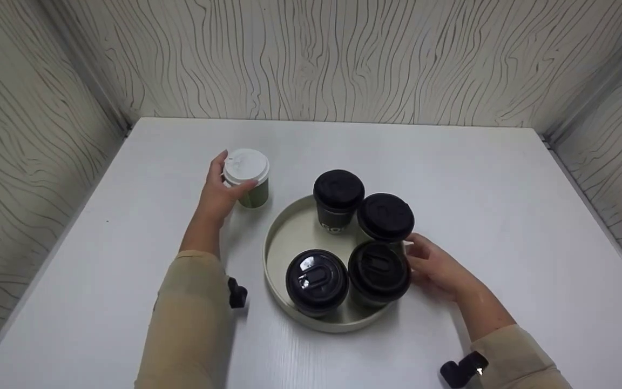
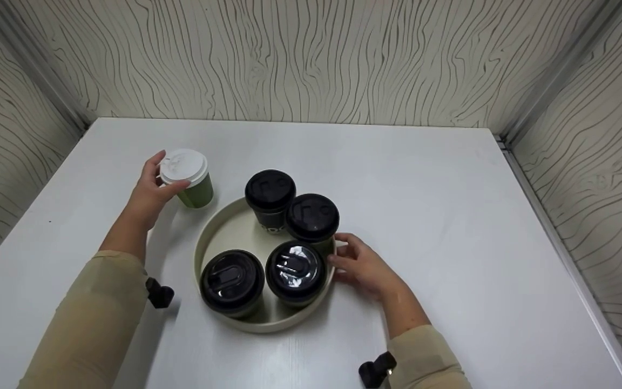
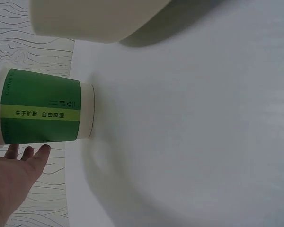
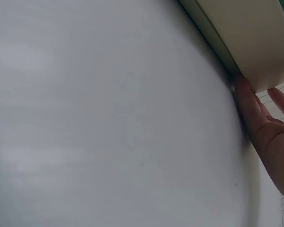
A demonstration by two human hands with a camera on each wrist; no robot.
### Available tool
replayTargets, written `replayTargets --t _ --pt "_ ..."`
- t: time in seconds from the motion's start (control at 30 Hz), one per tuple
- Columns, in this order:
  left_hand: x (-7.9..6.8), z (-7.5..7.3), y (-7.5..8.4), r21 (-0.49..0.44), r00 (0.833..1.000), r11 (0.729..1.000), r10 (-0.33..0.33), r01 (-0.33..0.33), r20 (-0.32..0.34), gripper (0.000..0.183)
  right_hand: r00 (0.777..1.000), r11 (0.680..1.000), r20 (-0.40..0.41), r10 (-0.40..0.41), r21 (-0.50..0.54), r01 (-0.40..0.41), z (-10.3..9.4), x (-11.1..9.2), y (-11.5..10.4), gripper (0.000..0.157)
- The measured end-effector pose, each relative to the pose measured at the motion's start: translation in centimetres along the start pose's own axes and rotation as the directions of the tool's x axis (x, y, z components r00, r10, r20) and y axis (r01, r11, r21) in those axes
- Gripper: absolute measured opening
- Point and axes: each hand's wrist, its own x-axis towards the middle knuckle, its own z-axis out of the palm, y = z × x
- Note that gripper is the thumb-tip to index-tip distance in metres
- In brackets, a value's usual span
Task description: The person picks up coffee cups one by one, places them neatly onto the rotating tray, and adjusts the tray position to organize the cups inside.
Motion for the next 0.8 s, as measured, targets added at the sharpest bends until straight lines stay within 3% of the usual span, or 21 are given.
replayTargets --t 0.8 --pt "-0.12 0.12 -0.61 -0.009 0.999 0.999 0.042 -0.042 -0.002 0.097 1.000 0.999 -0.007 -0.024 -0.042 0.024 0.01 -0.15 0.20 0.058"
